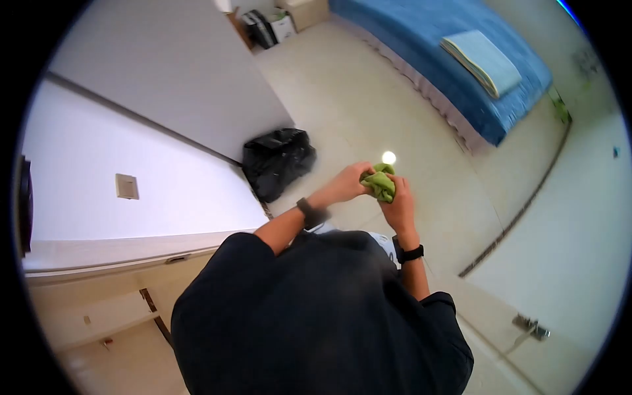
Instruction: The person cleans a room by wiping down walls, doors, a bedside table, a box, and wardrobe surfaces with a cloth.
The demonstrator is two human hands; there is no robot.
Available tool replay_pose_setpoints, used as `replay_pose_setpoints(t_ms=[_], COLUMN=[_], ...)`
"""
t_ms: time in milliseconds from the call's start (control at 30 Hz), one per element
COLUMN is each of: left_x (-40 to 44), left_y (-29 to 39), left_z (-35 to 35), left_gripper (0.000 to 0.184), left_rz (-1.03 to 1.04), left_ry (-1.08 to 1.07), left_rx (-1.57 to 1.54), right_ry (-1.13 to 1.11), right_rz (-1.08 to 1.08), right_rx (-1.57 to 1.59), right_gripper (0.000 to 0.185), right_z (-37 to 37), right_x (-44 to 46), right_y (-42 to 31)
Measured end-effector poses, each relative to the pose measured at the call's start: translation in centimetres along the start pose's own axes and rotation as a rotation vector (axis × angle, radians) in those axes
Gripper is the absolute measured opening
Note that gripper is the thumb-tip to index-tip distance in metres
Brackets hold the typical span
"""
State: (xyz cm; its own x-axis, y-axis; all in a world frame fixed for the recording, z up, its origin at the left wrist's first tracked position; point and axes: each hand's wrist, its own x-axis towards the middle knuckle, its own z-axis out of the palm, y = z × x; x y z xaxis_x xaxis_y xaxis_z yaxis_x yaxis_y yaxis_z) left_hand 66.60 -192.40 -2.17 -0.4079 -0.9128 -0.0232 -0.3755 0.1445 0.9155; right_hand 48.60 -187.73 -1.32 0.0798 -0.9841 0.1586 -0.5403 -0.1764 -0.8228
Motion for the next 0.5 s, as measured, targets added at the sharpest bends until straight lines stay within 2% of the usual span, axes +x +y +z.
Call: replay_pose_setpoints(t_ms=[33,167,233,267,367,500], left_x=[-0.6,-1.3,-2.5,-2.7,-0.7,2.3], left_y=[0.1,-2.2,-3.1,-2.5,-2.4,-4.4], left_z=[-3.5,-14.1,-17.4,-18.3,-23.4,-28.5], left_gripper=[0.036,0.037,0.037,0.036,0.035,0.032], left_rz=[-0.039,-0.076,-0.07,-0.101,-0.063,-0.005], left_ry=[0.002,0.24,0.327,0.326,0.449,0.563], left_rx=[-0.02,0.012,-0.026,-0.007,0.053,0.109], right_ry=[-0.054,-0.218,-0.292,-0.332,-0.392,-0.48], right_rz=[0.037,-0.128,-0.208,-0.17,-0.258,-0.32], right_rx=[0.009,0.019,0.004,0.022,0.059,0.126], right_gripper=[0.049,0.055,0.056,0.057,0.057,0.067], right_z=[1.5,8.3,10.7,10.8,13.2,16.0], right_x=[1.7,10.0,12.3,13.0,19.1,25.5], right_y=[-3.1,-8.4,-10.8,-11.6,-13.6,-14.9])
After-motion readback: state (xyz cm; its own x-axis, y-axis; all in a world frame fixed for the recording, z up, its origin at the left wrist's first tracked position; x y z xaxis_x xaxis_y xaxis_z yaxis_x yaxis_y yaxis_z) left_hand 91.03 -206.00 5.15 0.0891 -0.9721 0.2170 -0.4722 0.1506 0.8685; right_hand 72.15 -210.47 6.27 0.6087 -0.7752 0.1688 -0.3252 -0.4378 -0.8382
